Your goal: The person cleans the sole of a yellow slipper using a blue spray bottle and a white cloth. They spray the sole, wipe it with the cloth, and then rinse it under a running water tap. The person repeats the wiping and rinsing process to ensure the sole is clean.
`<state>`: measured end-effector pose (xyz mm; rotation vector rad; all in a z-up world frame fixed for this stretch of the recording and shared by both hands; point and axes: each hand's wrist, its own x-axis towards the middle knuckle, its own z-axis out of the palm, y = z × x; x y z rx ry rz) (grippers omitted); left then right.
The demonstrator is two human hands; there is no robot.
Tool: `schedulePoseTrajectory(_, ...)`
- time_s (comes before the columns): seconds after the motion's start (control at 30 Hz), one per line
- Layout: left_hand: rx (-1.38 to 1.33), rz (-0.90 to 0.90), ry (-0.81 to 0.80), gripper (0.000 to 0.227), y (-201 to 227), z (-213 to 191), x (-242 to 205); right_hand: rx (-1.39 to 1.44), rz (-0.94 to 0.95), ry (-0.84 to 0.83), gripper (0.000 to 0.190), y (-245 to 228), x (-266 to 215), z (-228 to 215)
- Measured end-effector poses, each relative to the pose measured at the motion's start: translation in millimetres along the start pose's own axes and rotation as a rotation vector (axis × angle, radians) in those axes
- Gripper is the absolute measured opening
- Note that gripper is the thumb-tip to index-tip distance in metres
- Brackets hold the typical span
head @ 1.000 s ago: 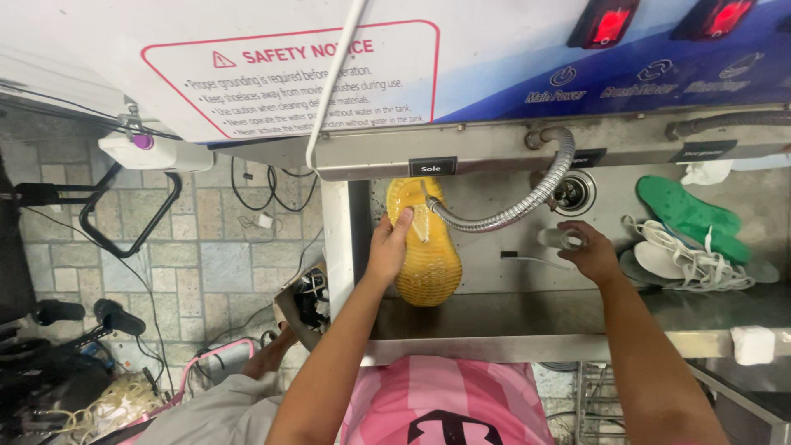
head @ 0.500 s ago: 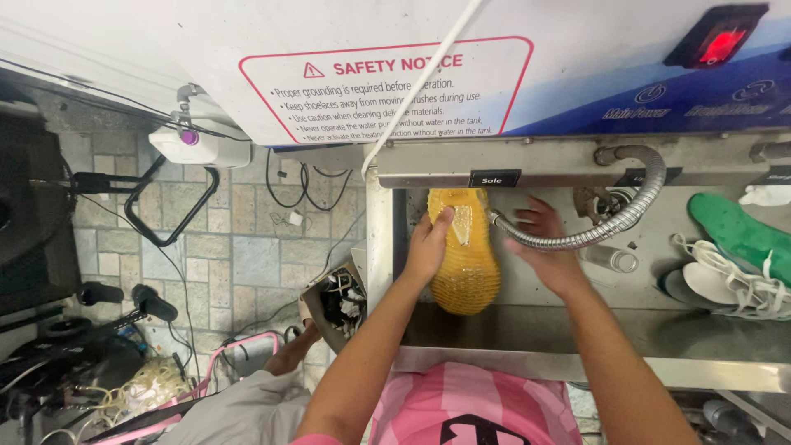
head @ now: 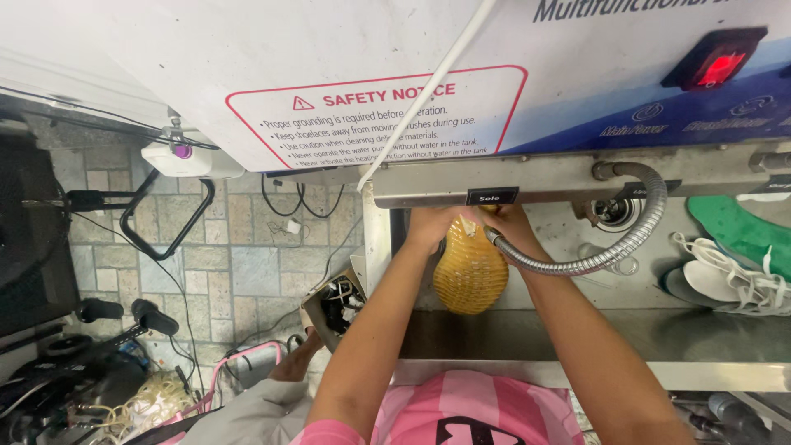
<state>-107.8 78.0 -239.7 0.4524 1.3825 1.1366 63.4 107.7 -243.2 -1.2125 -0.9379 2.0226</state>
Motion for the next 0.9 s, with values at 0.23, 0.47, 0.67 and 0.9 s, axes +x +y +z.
schedulePoseTrajectory(0.23,-0.224,0.137,-0.159,0.016,24,8,-30,-0.197,-0.111,-0.039,0.031,-29,-22,20)
schedulePoseTrajectory(0.47,-0.222,0.355,-0.124,0.021,24,9,-39,-0.465,-0.197,-0.029,0.028,-32,-29,24)
schedulePoseTrajectory(0.67,-0.162,0.16,-0.127,0.011,14,4,-15,-0.337,-0.035,0.049,0.028,-15,-8,7)
schedulePoseTrajectory(0.9,-0.211,0.33,-0.199,0.017,20,8,-36,-0.457,-0.356,-0.061,0.049,-17,-30,9)
